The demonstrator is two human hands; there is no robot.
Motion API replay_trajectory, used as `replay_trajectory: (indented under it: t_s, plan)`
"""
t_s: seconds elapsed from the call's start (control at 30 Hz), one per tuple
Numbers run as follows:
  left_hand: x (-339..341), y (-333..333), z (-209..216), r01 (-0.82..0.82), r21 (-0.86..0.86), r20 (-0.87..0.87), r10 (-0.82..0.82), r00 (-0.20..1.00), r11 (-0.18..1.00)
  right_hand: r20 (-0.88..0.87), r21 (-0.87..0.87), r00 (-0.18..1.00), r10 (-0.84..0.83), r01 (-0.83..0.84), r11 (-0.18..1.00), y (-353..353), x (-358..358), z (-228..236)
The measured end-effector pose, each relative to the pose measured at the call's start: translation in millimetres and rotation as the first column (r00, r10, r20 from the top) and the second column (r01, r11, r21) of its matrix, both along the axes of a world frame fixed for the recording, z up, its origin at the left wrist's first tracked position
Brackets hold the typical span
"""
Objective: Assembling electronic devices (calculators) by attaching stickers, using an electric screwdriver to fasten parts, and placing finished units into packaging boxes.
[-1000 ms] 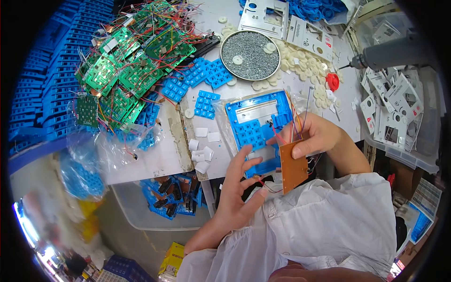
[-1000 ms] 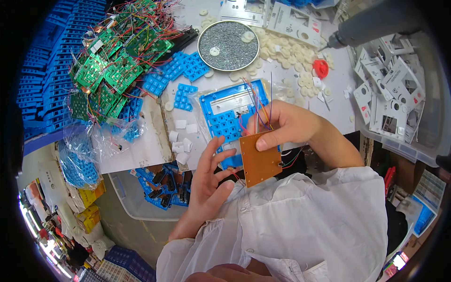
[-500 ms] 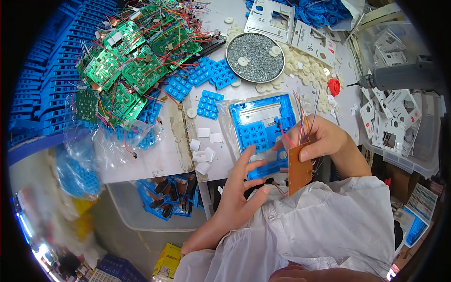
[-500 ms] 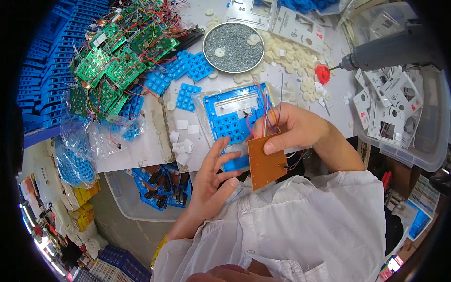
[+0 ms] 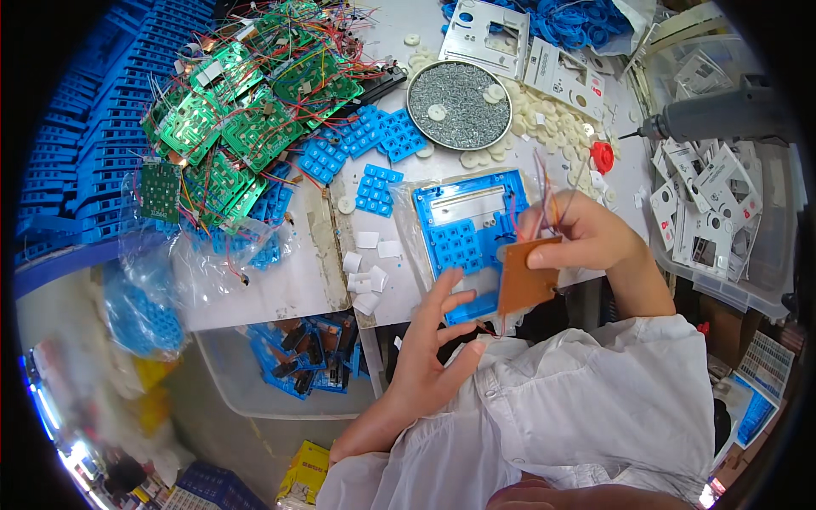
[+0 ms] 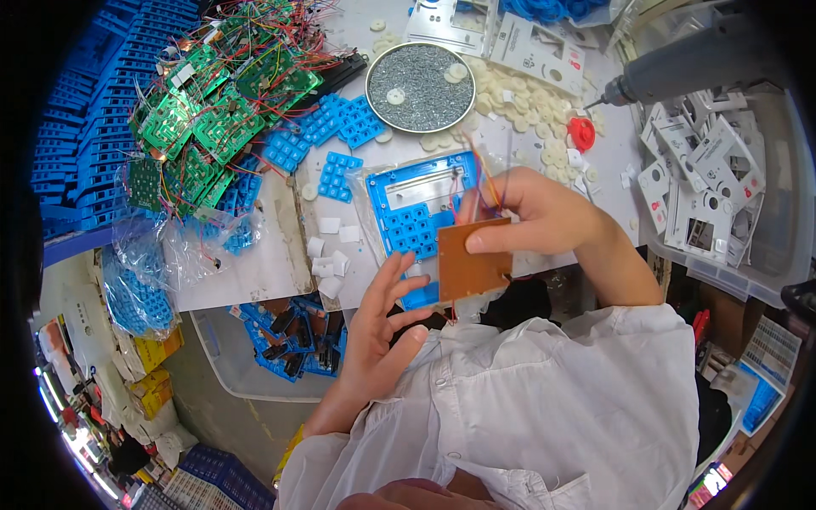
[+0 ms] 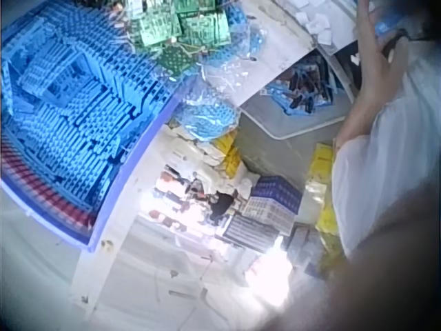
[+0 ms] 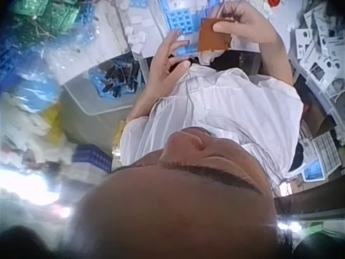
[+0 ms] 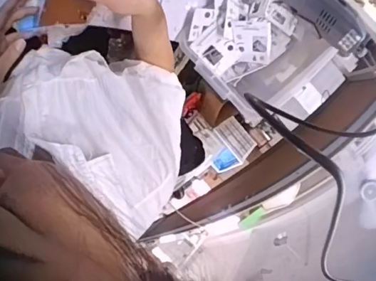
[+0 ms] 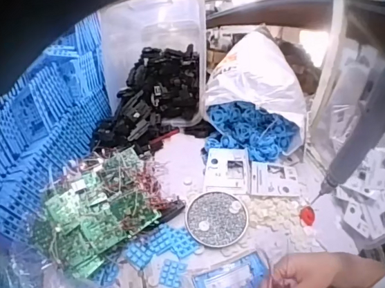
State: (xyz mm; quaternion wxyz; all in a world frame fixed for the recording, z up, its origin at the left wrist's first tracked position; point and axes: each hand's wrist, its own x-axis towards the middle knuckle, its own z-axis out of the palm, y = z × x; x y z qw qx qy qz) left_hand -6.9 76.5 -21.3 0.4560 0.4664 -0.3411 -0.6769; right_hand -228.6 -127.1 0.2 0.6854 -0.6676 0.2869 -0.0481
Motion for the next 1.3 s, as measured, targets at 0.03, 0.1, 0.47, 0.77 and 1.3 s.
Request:
replay_trajectory:
  t_s: [0.03,0.1,0.47,0.77,1.3]
  plan:
    - [0,2,0,0.003,0.011,-0.012,-0.003,1.000,1.000,0.046,-0.083,0.998,0.039,-0.035,0.996,-3,6,-2]
    - [1,7,-2,0.020,0.041,-0.108,-0.015,0.994,0.999,-0.037,-0.070,0.998,0.057,-0.059,0.996,-4,22,-1]
    - [2,24,-9,-0.007,0.186,-0.407,0.084,0.910,0.982,-0.229,-0.194,0.965,0.125,-0.171,0.966,-13,64,-20]
    - [10,27,-11,0.127,0.116,-0.315,-0.085,0.945,0.985,-0.253,-0.403,0.961,0.110,-0.208,0.891,-10,71,-23]
    - [20,3,-10,0.222,-0.355,0.733,0.123,0.669,0.908,-0.243,-0.670,0.967,0.079,-0.227,0.707,2,73,-27]
